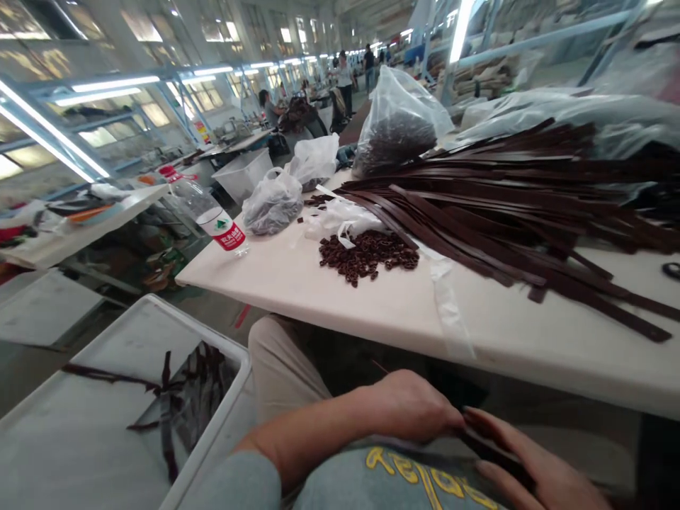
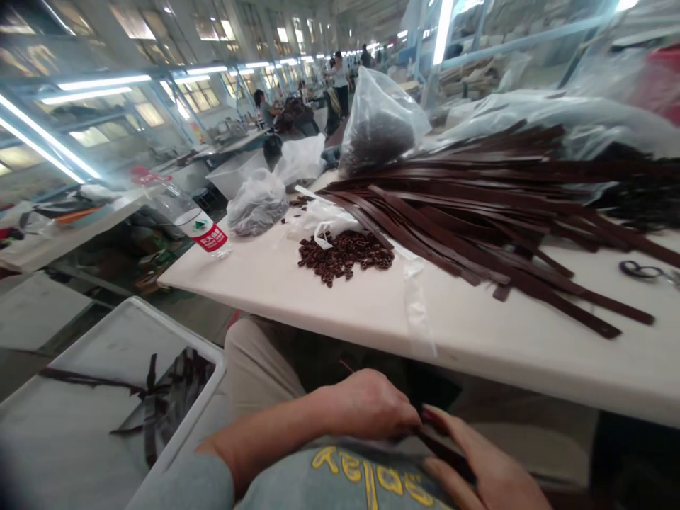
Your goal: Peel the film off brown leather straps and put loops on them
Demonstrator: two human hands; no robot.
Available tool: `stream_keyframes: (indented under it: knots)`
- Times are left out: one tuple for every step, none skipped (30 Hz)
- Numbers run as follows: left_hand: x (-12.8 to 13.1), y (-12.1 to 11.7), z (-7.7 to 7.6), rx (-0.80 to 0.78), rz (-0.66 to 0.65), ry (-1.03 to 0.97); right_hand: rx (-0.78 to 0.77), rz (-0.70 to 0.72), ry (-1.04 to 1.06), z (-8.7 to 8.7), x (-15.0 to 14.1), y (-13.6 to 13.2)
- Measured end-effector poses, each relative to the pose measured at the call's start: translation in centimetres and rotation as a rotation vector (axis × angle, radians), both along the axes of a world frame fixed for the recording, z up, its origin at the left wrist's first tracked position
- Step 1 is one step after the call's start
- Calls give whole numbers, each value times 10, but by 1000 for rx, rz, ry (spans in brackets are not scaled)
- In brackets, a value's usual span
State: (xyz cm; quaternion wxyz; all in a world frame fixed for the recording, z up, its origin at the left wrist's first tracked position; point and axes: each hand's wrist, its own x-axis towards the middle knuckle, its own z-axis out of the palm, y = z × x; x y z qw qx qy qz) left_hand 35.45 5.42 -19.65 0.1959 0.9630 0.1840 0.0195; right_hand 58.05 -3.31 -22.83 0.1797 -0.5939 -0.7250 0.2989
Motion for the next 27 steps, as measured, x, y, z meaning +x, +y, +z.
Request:
stream_keyframes:
  knots:
    - [0, 1, 0, 34, -26, -5, -49, 47, 8, -2, -7, 1]
    - [-2, 3, 1, 74, -28, -22, -87, 87, 18, -3, -15, 4]
    - [-8, 6, 2, 109, -24, -58, -105, 109, 31, -6, -22, 8]
    - [-17, 11, 5, 139, 6, -112, -97, 106, 45, -8, -28, 12]
    - [-30, 16, 8, 167, 77, -177, -80, 99, 67, -10, -33, 14]
    - [-46, 22, 12, 203, 194, -240, -61, 89, 97, -12, -35, 15]
    - [-64, 29, 15, 243, 347, -284, -40, 69, 131, -14, -35, 14]
    - [-84, 36, 19, 293, 527, -296, -22, 41, 164, -16, -34, 11]
    - [-103, 44, 21, 337, 690, -268, -10, 11, 195, -18, -31, 8]
    - [-122, 53, 22, 364, 822, -206, -12, -9, 223, -20, -29, 5]
    - [-138, 63, 22, 368, 923, -123, -24, -20, 248, -21, -27, 2]
    - [-152, 73, 21, 351, 992, -33, -42, -22, 270, -21, -26, 0]
    - [-161, 83, 18, 324, 1036, 49, -62, -18, 288, -21, -27, 0]
    - [-167, 93, 15, 295, 1058, 112, -81, -10, 301, -20, -28, 0]
    - [-170, 103, 12, 270, 1058, 154, -96, 0, 308, -18, -30, 1]
    - [-169, 112, 10, 252, 1044, 173, -110, 10, 312, -16, -33, 3]
    - [-166, 119, 8, 243, 1025, 176, -123, 21, 314, -13, -36, 5]
    - [-161, 125, 7, 239, 1004, 171, -137, 31, 314, -10, -38, 8]
    - [-156, 128, 6, 234, 983, 164, -151, 39, 315, -8, -40, 10]
    - [-150, 129, 7, 230, 962, 162, -164, 45, 315, -7, -42, 12]
    - [-145, 128, 8, 226, 941, 165, -174, 51, 315, -6, -42, 13]
    - [-142, 125, 9, 222, 914, 175, -184, 60, 314, -6, -42, 15]
    - [-139, 120, 10, 218, 881, 189, -192, 69, 311, -7, -42, 15]
    - [-139, 114, 11, 215, 844, 206, -204, 84, 308, -9, -41, 15]
    - [-140, 107, 12, 216, 812, 221, -218, 97, 305, -11, -39, 16]
    - [-142, 99, 12, 218, 785, 233, -236, 106, 302, -14, -38, 15]
    - [-146, 91, 13, 220, 767, 242, -255, 108, 298, -17, -36, 15]
